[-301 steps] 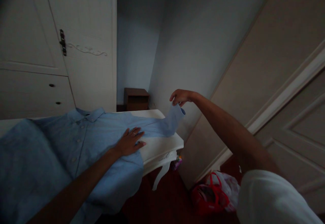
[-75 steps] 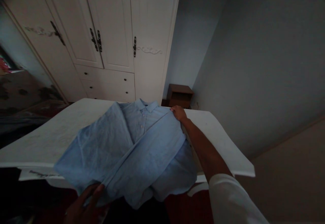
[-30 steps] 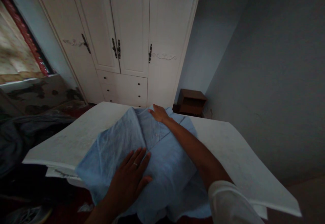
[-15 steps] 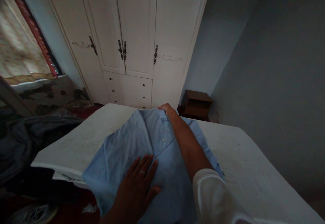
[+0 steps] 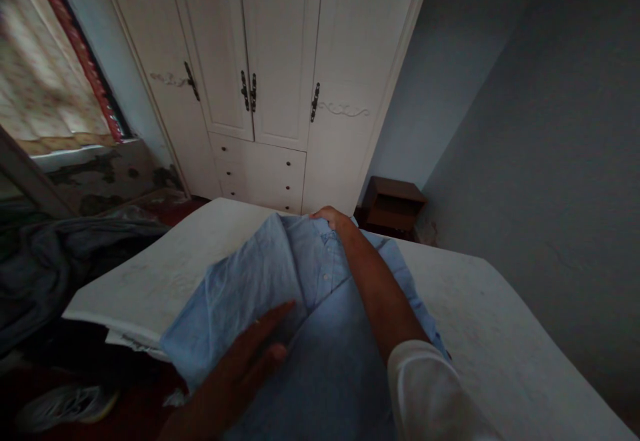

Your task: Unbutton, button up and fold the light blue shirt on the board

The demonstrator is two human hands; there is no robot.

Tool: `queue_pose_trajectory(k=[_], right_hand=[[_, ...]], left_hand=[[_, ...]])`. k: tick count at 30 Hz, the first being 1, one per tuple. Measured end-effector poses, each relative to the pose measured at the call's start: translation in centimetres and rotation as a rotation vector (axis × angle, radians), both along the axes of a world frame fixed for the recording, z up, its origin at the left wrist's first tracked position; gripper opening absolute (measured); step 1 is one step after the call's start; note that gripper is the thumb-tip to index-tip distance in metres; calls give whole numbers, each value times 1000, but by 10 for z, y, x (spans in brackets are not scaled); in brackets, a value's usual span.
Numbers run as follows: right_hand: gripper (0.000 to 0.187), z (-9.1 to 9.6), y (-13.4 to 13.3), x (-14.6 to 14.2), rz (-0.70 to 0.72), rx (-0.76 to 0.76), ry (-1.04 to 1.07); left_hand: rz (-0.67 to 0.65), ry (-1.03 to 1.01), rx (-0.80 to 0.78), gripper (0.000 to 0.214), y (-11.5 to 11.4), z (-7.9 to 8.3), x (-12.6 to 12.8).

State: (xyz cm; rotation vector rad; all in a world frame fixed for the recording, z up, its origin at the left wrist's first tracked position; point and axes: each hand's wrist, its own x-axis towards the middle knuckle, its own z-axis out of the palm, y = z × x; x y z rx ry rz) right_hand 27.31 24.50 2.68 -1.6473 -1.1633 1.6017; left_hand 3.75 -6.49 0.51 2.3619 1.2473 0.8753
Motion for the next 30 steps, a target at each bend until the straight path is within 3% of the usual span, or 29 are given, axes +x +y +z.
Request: queue_pose_trajectory(k=[1,3,6,10,17,20,25,30], right_hand=[[10,-2,0,0,-10,19,3],[10,-6,-1,1,-28,51,4],[10,-7,-1,0,-46,71,-15],[9,-4,-3,-3,-28,49,-60],[32,2,-6,-4,-18,97,-137],[47,2,-5,-3,-61,166,-187],[46,-3,-5,-5,-70,254,-323],[62,-3,-7,-11,-88,394,-544]], left_hand=[[129,-97,-57,44,8,7,-10],[353,-220,-16,41,30,19,-32],[504,-52,84,42,63,30,-62],[403,99,-70,58,90,31,-84],[593,105,-294,47,105,31,-83],[591,159,-313,36,108,31,-82],[645,177,-305,31,108,27,-80],[660,229,-256,33,105,25,-78]])
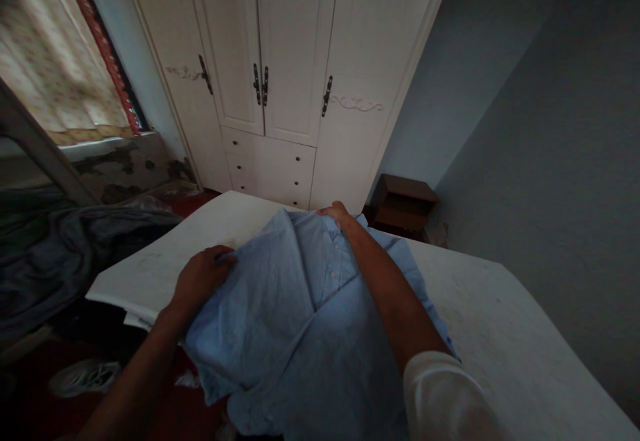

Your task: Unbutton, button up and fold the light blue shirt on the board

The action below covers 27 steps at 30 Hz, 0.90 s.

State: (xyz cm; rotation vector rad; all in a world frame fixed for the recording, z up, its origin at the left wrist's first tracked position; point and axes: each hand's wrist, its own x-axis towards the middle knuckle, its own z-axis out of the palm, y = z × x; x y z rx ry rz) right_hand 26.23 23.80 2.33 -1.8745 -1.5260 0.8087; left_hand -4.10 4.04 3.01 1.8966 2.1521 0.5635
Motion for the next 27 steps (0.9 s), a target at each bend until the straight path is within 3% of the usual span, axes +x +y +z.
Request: queue_pose_trajectory(k=[5,10,12,19,27], right_hand=[[58,16,0,-14,69,156,-224],[20,21,6,-37,633,306,-499],[15,18,10,-42,762,287,-507],[10,7,14,-37,890,338,-496],[19,1,4,-45,879,430,-599]], left_hand=[[-66,2,28,41,-2,0,-2],[-36,-27,36,47,-3,1,-1],[-34,-21,51,46,-4,-1,-1],[-13,-8,73,42,-5,-4,1],[11,7,72,39,-6,-4,3]])
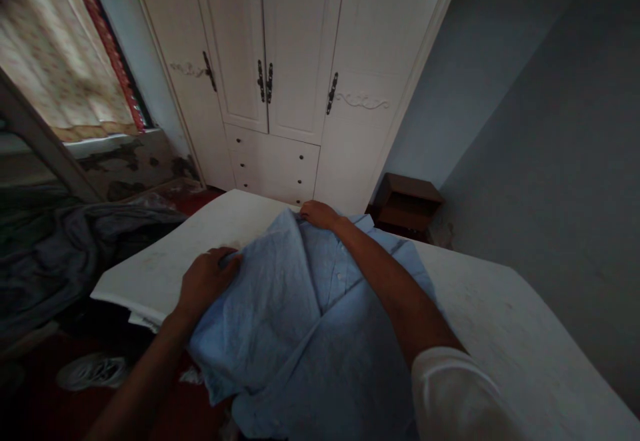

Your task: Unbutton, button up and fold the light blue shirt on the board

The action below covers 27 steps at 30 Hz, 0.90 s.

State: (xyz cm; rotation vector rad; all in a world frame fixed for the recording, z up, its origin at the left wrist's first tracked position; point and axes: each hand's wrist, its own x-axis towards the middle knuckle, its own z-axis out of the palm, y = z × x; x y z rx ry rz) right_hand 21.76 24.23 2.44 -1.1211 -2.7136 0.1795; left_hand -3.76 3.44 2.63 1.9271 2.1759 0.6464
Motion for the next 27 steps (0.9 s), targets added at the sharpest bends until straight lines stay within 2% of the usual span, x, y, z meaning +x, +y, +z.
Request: queue_pose_trajectory(k=[12,16,20,22,24,27], right_hand=[[23,-15,8,-8,-152,112,-23],[28,-11,1,-10,-144,119,-14],[38,-10,-15,-11,-103,154,-2],[45,-14,-23,-11,-96,141,-52],[50,-20,-28,-11,-110,107,-114],[51,-24,-31,-12,-144,84,-140]], left_hand=[[-28,57,30,38,0,-3,0],[-26,91,68,40,0,-6,1],[6,171,181,50,-1,-10,7],[-39,239,248,53,-2,-13,10],[-150,291,289,52,-2,-16,12],[-298,324,261,43,-1,-21,12]])
